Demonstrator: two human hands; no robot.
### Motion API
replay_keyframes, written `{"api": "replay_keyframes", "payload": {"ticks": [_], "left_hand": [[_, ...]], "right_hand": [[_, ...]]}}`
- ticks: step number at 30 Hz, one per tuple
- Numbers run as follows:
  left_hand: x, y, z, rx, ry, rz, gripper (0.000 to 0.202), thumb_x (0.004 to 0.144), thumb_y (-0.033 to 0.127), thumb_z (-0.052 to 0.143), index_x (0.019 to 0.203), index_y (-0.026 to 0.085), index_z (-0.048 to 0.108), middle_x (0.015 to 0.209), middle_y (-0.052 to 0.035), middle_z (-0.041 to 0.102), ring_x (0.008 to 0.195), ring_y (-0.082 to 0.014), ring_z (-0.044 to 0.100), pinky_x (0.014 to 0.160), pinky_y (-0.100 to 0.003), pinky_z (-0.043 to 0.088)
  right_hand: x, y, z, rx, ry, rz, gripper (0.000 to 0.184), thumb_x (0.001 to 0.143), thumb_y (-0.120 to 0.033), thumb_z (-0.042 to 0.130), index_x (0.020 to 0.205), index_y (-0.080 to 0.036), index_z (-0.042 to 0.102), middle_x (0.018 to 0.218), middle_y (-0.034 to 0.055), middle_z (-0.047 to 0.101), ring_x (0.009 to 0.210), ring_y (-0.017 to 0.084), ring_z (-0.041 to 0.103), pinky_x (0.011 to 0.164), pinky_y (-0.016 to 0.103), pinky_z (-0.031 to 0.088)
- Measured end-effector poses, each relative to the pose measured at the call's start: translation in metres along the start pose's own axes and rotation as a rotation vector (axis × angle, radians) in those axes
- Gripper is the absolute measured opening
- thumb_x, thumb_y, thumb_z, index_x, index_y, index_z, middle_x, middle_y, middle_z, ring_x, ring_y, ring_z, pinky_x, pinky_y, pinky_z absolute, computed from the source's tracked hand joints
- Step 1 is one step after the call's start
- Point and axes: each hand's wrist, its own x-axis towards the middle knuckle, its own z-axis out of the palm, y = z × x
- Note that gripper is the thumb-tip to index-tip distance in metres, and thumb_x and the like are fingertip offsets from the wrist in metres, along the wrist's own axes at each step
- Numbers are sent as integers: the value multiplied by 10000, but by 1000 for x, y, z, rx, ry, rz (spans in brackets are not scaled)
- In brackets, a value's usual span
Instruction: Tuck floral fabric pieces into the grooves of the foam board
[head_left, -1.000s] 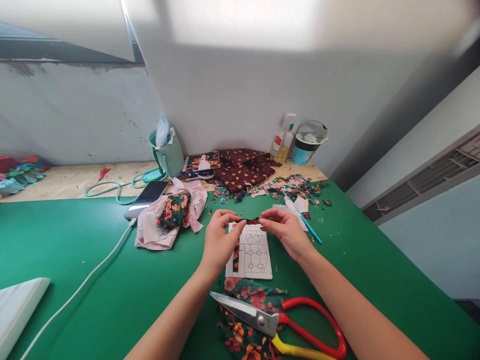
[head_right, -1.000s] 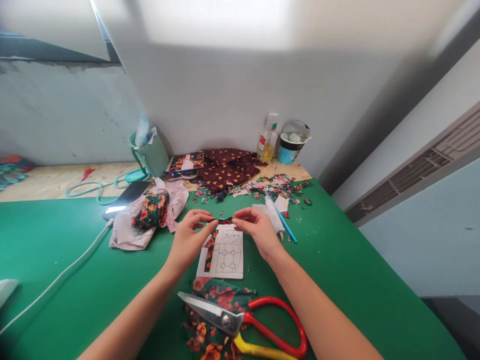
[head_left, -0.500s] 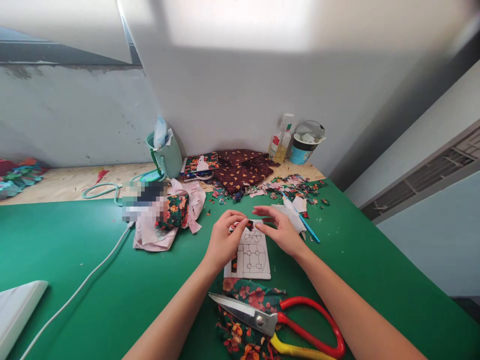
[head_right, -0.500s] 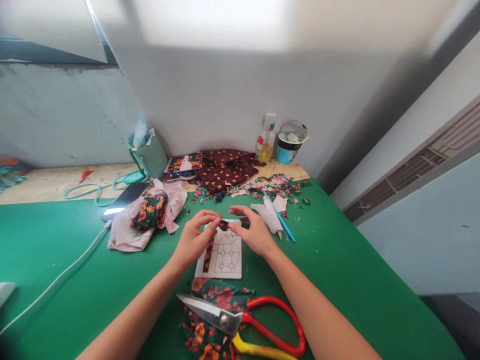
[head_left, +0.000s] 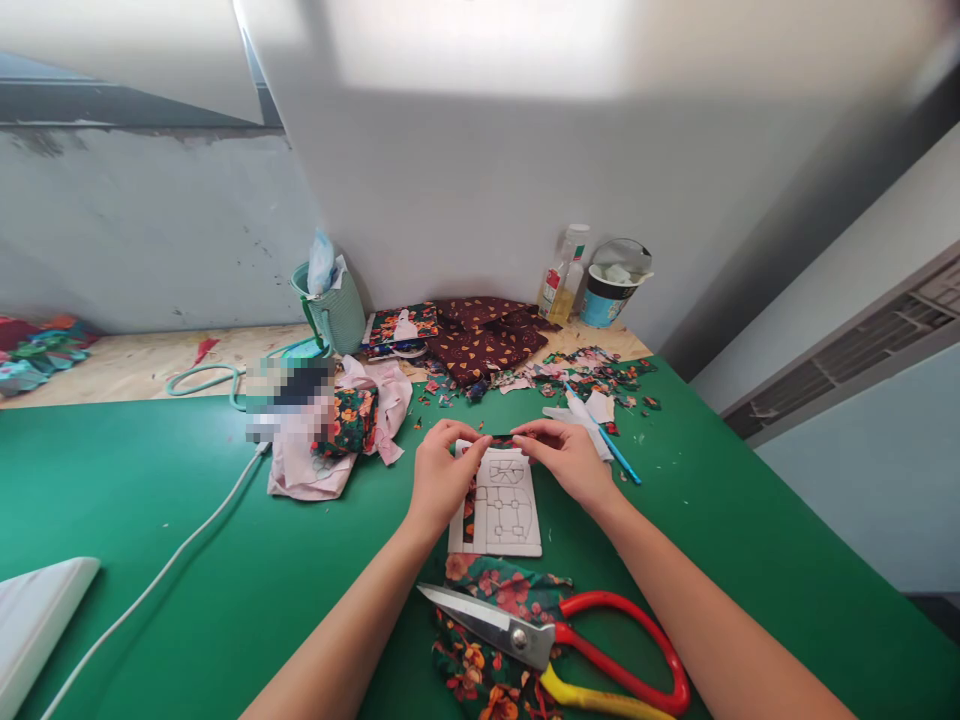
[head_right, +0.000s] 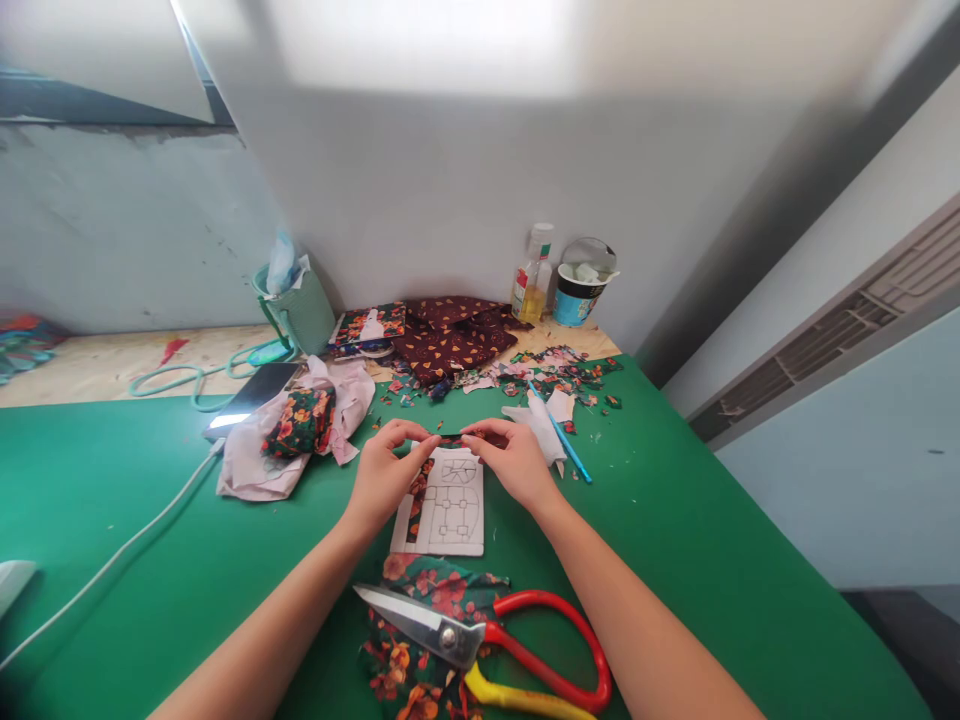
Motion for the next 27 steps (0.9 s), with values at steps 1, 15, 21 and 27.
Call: {"api": "replay_keyframes", "payload": {"ticks": [1,15,21,27], "left_hand": [[0,-3,1,23,3,4,107,755,242,671,658,199,673,769,-23,636,788,-181,583,765,-294,407],[0,-16,8,316,-2,47,123,775,184,658,654,193,642,788,-16,631,835,-199,558,804,-343,405],[-1,-17,8,405,-10,78,87,773,182,659,691,195,637,824,-16,624,867,-211,545,817,-359,385],[-1,-19,9,435,-27,101,88,776,175,648,693,192,624,800,-20,619,845,-221,546,792,-369,384]], "right_hand": [[0,1,0,-4,12,15,226,679,-403,725,792,-208,718,676,8,658,595,146,581,577,293,490],[4,20,-3,-338,126,31,158,719,-346,650,671,-205,596,628,17,644,548,171,580,519,296,450],[3,17,0,-532,148,37,137,732,-330,633,679,-204,623,649,20,667,565,171,570,526,280,400],[0,7,4,-703,158,67,128,745,-323,621,697,-206,645,631,-2,644,552,155,539,499,261,328]]}}
